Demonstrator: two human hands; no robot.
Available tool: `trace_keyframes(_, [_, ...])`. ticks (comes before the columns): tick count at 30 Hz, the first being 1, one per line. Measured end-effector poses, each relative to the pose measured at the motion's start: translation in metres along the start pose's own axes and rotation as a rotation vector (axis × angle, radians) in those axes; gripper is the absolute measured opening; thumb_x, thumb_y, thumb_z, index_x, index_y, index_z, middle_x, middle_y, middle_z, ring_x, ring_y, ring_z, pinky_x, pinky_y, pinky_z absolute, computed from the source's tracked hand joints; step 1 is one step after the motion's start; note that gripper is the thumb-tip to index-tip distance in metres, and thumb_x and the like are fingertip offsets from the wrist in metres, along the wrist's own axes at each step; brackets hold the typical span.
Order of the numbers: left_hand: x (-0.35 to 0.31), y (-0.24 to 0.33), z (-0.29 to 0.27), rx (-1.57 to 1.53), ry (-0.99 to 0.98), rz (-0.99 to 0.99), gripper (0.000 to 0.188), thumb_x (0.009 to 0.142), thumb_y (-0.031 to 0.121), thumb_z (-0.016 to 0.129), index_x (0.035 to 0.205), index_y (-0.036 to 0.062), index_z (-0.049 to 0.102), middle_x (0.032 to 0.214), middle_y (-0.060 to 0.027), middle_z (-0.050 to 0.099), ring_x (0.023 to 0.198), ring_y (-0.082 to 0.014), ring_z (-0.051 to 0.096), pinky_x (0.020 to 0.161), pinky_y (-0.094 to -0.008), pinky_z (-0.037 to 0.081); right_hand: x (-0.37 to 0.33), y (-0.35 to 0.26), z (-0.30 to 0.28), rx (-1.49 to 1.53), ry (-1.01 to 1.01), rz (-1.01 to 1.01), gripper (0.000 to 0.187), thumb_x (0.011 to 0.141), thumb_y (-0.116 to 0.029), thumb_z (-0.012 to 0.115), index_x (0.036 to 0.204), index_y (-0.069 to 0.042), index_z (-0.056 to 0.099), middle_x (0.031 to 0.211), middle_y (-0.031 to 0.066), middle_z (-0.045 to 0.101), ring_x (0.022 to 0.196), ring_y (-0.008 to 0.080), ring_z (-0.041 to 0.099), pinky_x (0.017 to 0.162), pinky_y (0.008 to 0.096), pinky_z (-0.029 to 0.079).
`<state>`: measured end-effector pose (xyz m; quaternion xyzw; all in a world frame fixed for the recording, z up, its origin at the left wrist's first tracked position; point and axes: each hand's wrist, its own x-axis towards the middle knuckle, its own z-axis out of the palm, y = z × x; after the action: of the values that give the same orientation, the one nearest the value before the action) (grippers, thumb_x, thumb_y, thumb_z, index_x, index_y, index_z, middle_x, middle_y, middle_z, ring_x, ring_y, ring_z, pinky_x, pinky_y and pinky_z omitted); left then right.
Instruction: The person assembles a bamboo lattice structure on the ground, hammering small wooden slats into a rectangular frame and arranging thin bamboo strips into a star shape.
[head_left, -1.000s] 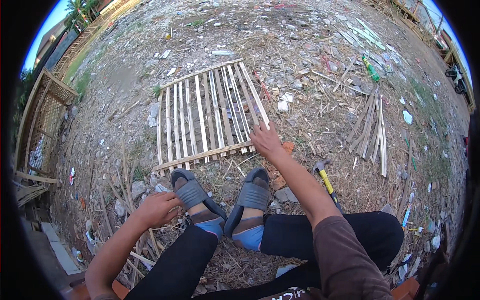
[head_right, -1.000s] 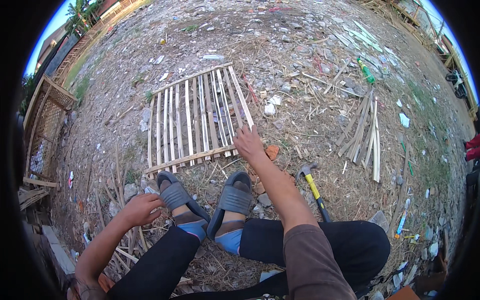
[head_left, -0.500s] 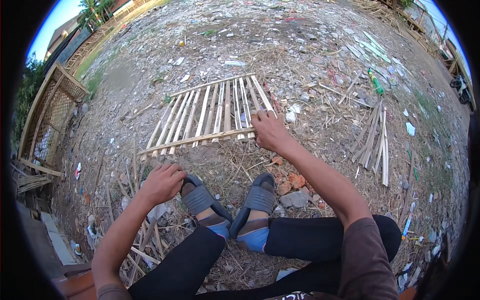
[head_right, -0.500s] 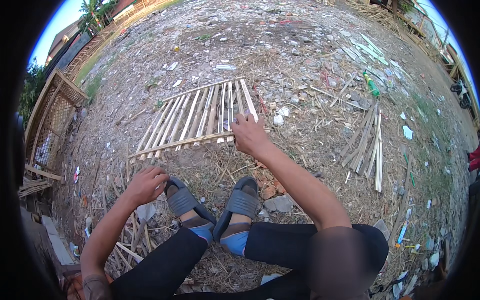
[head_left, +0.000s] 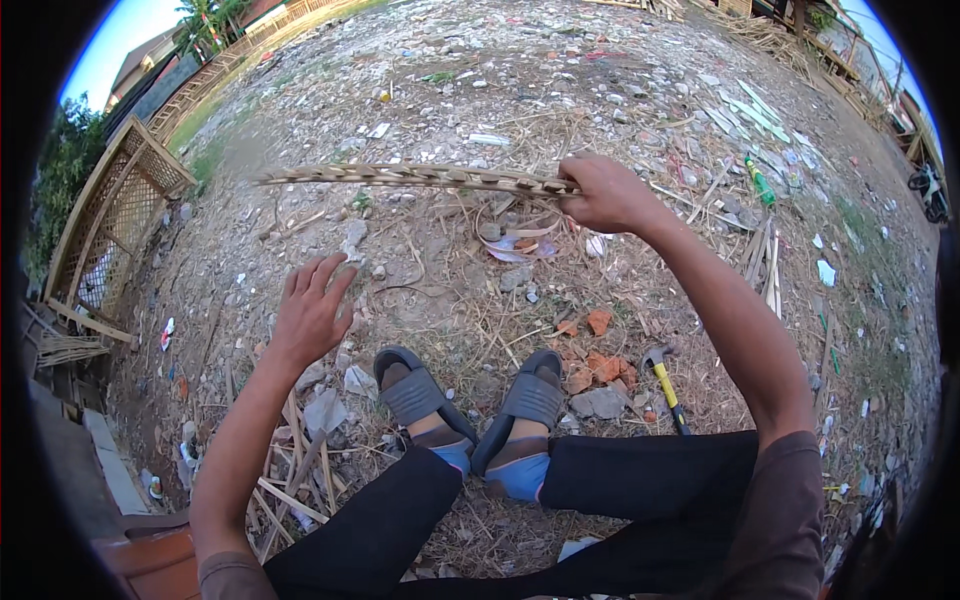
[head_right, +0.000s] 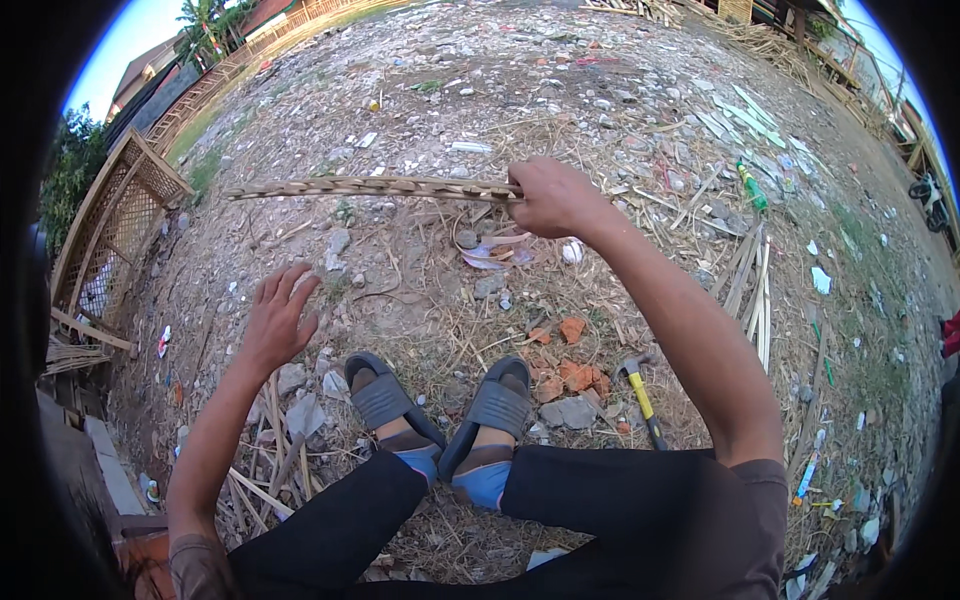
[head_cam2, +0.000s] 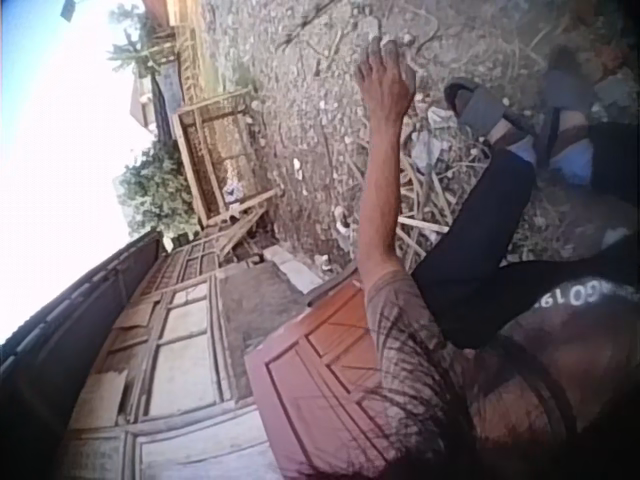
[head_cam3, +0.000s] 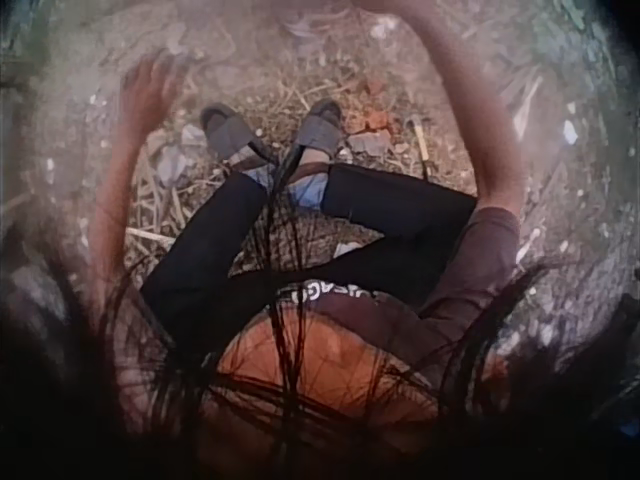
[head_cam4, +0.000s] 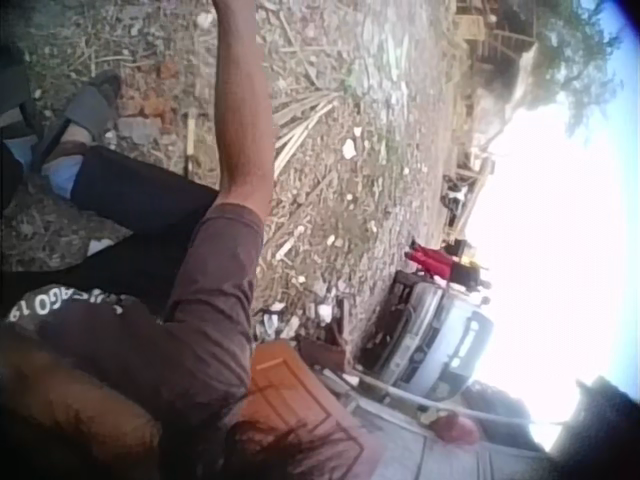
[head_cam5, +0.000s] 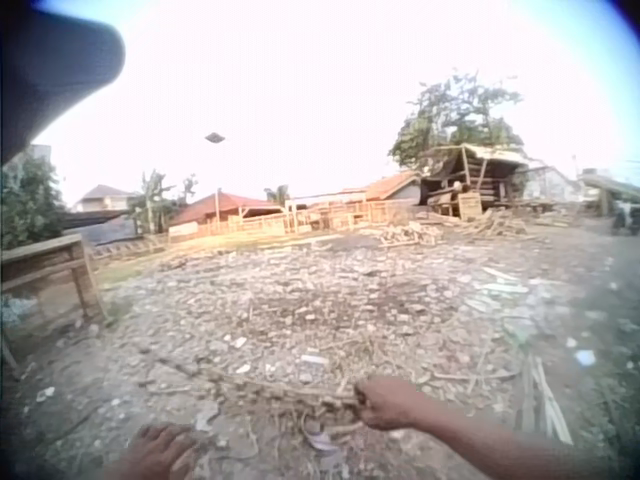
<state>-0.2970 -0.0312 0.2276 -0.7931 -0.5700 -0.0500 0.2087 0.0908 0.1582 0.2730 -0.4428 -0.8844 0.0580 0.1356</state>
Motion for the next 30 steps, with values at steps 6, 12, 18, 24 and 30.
trace_keyframes(6, [0.014, -0.043, -0.003, -0.139, 0.512, -0.508, 0.095, 0.076, 0.029, 0.082, 0.146, 0.0041, 0.024, 0.144, -0.0205, 0.035, 0.132, -0.0341, 0.037, 0.111, -0.0459, 0.03, 0.0, 0.01, -0.076, -0.016, -0.048, -0.032, 0.031, 0.077, -0.03, 0.066, 0.085, 0.0, 0.061, 0.081, 0.018, 0.061, 0.078, 0.0344, 0.06, 0.068, 0.0441, 0.046])
trace_keyframes(12, [0.044, -0.023, -0.014, -1.357, 0.339, -0.932, 0.081, 0.083, 0.039, 0.079, 0.135, 0.0055, 0.027, 0.114, -0.0118, 0.051, 0.093, -0.019, 0.057, 0.074, -0.0334, 0.05, -0.023, 0.017, -0.068, -0.042, -0.101, -0.019, 0.035, 0.078, -0.036, 0.072, 0.087, -0.003, 0.062, 0.083, 0.0149, 0.061, 0.082, 0.0327, 0.059, 0.07, 0.0428, 0.045])
trace_keyframes(18, [0.008, -0.031, 0.002, -1.382, 0.222, -1.075, 0.031, 0.101, 0.034, 0.057, 0.116, 0.0077, 0.049, 0.067, 0.0037, 0.048, 0.056, -0.0069, 0.042, 0.053, -0.0244, 0.037, -0.02, 0.014, -0.053, -0.062, -0.111, 0.013, 0.032, 0.077, -0.032, 0.075, 0.089, -0.005, 0.061, 0.085, 0.0123, 0.06, 0.086, 0.0304, 0.057, 0.073, 0.0406, 0.043])
trace_keyframes(24, [-0.047, -0.075, 0.013, -0.749, 0.097, -0.876, 0.041, 0.101, 0.039, 0.055, 0.088, 0.0024, 0.069, 0.067, -0.0024, 0.053, 0.066, -0.0115, 0.045, 0.063, -0.0304, 0.039, -0.023, 0.018, -0.051, -0.041, -0.132, 0.02, 0.032, 0.076, -0.031, 0.076, 0.088, -0.005, 0.061, 0.085, 0.0127, 0.06, 0.085, 0.0312, 0.057, 0.073, 0.0416, 0.044])
trace_keyframes(30, [-0.177, -0.26, 0.014, -0.111, 0.033, -1.138, 0.039, 0.089, 0.032, 0.066, 0.099, -0.0056, 0.064, 0.085, -0.019, 0.067, 0.081, -0.0274, 0.064, 0.074, -0.0422, 0.048, -0.018, 0.017, -0.048, -0.048, -0.108, -0.032, 0.035, 0.077, -0.036, 0.075, 0.091, -0.006, 0.063, 0.089, 0.0129, 0.064, 0.088, 0.0314, 0.061, 0.073, 0.0428, 0.047])
